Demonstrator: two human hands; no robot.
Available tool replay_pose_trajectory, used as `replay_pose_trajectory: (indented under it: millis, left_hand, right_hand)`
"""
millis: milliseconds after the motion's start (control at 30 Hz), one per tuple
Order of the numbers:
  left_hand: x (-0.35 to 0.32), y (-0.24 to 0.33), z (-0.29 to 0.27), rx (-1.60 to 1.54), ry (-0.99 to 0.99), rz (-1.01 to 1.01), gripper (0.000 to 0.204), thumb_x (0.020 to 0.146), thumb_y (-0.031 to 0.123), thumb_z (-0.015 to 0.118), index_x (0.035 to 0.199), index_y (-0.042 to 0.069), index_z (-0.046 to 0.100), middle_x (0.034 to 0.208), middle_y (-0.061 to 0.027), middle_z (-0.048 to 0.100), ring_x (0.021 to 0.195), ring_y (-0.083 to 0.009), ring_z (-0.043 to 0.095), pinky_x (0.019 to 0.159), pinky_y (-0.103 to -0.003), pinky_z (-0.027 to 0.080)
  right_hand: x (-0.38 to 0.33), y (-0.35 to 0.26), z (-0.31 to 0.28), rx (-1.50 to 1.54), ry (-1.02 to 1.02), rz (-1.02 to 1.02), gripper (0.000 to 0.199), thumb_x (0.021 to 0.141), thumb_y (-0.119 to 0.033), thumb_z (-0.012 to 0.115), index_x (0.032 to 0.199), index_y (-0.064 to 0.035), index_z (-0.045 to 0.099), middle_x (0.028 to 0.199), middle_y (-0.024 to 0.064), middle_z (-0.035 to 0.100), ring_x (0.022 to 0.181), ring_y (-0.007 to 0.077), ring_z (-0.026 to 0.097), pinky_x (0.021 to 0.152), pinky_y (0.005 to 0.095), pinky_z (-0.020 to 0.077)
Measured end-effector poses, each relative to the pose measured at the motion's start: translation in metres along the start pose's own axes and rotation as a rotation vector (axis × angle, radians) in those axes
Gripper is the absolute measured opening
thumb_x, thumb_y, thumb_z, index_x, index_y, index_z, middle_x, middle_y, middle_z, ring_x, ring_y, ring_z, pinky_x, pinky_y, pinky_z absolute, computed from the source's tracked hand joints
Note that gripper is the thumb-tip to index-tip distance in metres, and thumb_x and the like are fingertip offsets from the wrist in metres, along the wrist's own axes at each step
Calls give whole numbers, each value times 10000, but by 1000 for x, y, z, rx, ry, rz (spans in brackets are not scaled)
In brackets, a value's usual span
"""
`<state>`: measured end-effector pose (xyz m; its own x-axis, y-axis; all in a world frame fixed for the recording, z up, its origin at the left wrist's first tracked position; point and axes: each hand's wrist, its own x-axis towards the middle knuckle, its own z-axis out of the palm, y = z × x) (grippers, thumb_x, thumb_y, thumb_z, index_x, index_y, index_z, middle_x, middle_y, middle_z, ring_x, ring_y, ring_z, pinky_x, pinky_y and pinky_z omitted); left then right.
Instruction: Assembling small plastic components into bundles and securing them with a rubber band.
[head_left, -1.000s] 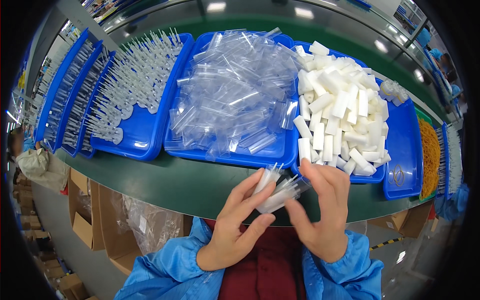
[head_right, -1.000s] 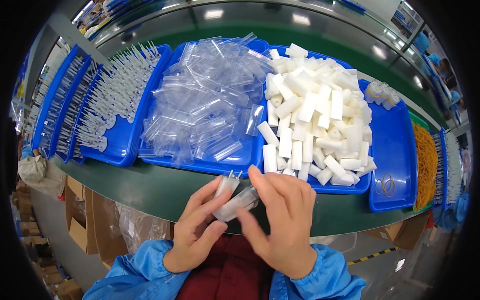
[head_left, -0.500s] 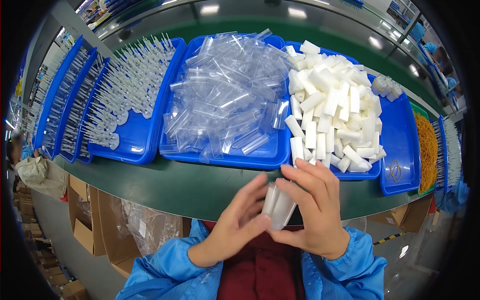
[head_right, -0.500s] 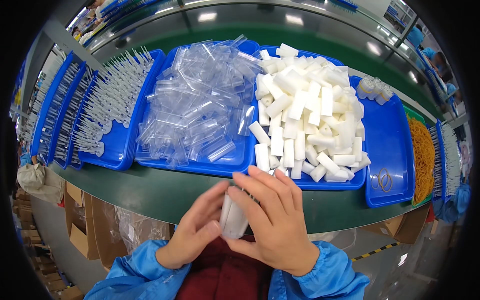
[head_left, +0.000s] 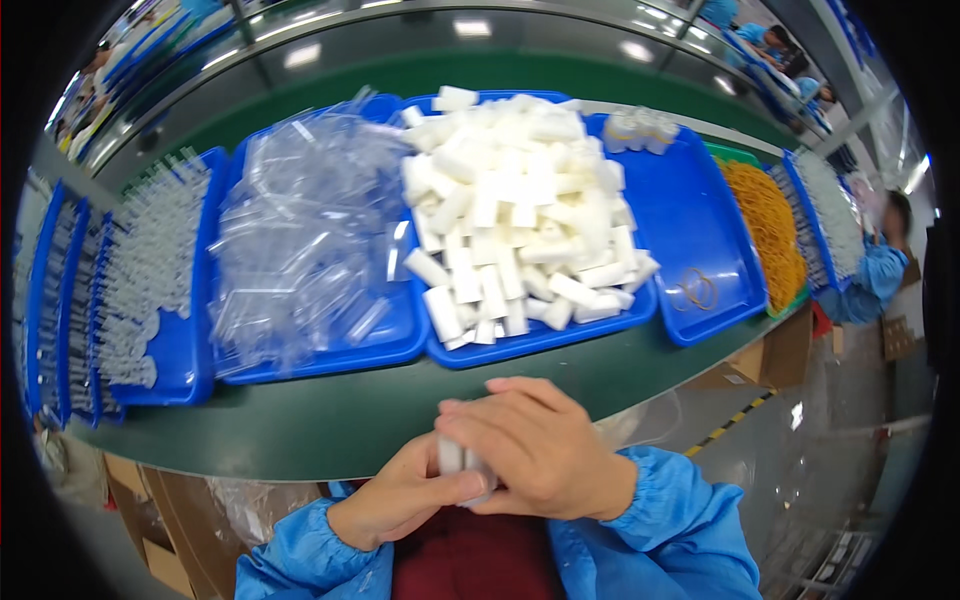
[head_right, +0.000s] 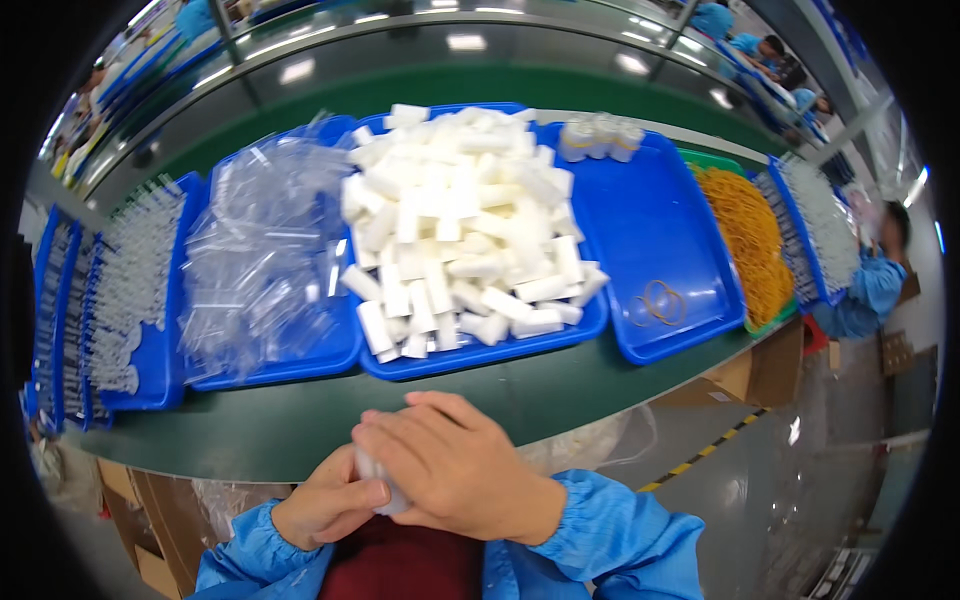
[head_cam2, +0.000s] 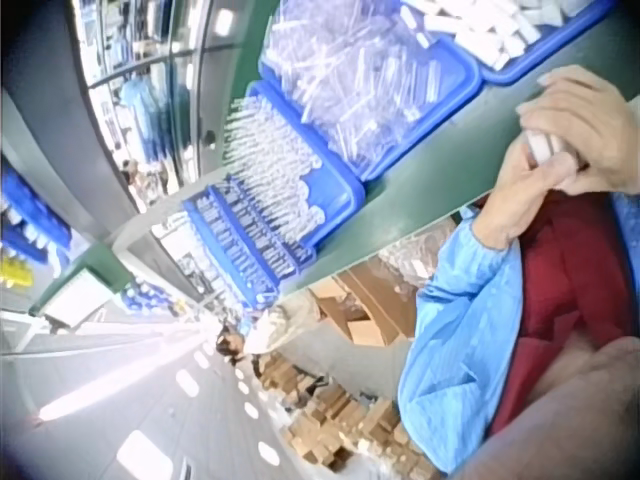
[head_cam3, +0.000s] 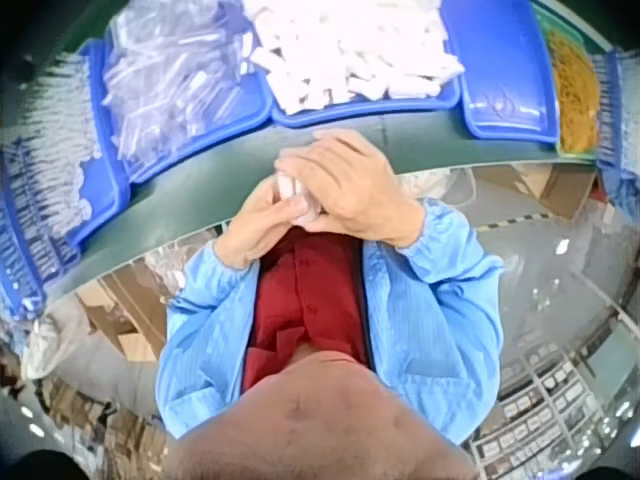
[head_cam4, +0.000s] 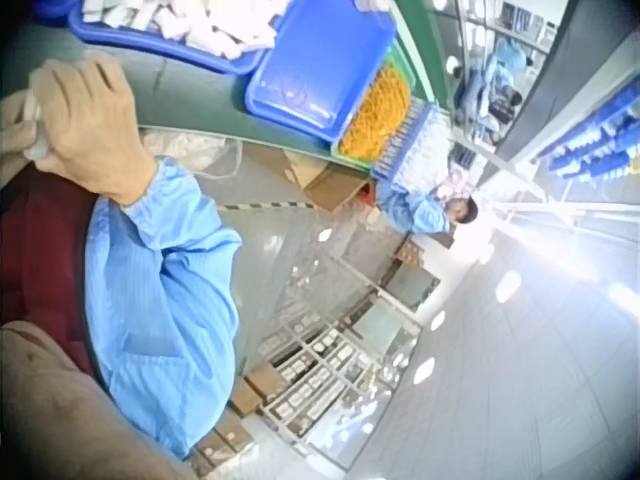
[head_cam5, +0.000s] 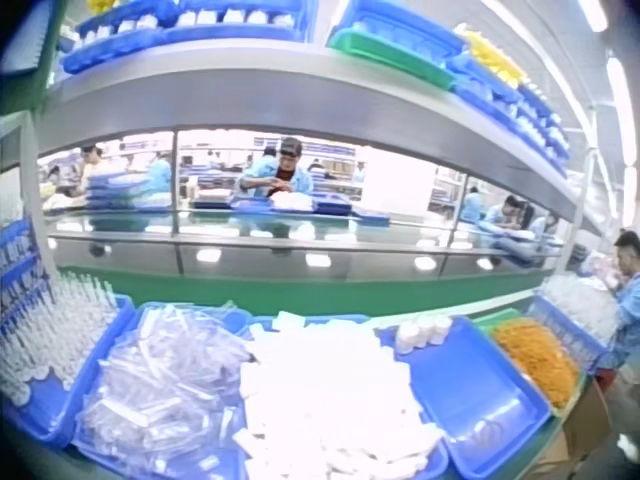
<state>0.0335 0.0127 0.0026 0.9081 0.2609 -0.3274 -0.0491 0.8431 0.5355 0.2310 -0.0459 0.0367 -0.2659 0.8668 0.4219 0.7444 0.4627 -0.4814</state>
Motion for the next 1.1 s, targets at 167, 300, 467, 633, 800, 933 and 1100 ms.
replay_pose_trajectory:
  millis: [167,300,467,633,800,933,1100]
  left_hand:
    - [19,-3,21,48,30,-24,337,950,94,713,1242,19,562,1126,-63,641,1045,-150,642,944,-317,534]
    - [16,4,18,276,103,-76,248,915,59,747,1102,30,586,979,-30,651,874,-114,662,796,-263,565]
    - [22,4,27,541,384,241,332,789,29,833,1011,41,586,794,-29,616,694,-80,579,640,-230,479]
    - [19,14,27,624,455,229,332,761,49,867,977,38,614,779,-16,627,688,-73,578,642,-223,478]
    - [11,10,18,663,524,221,269,793,101,879,899,26,643,795,-4,670,739,-51,615,676,-217,504]
    - [10,14,15,609,505,248,258,805,103,872,874,27,635,846,-35,703,787,-77,651,715,-239,528]
    - [19,-1,6,613,459,629,253,829,58,837,922,24,605,1052,-156,732,926,-148,689,797,-281,562]
  right_hand:
    - [-16,2,-14,157,-65,113,710,757,-349,847,1339,-30,593,1349,140,621,1189,297,618,1048,449,452]
    - [-42,50,-79,-25,148,274,572,787,-208,841,1304,-59,646,1323,150,635,1137,323,627,999,405,467]
    - [-88,145,-148,-485,212,591,144,827,-116,766,964,-72,760,962,74,705,896,262,619,804,402,459]
    - [-93,157,-152,-574,-96,640,91,806,-141,787,857,-89,734,895,48,681,829,267,579,757,399,431]
    - [-102,167,-160,-378,273,664,75,899,-133,719,922,-70,686,912,34,682,863,185,615,772,336,454]
    - [-79,137,-151,-192,825,678,121,1029,-147,595,1055,-31,616,928,55,670,907,129,615,809,255,464]
    - [-26,31,-61,587,285,598,116,986,-67,635,1082,-9,607,948,81,693,892,156,651,808,291,514]
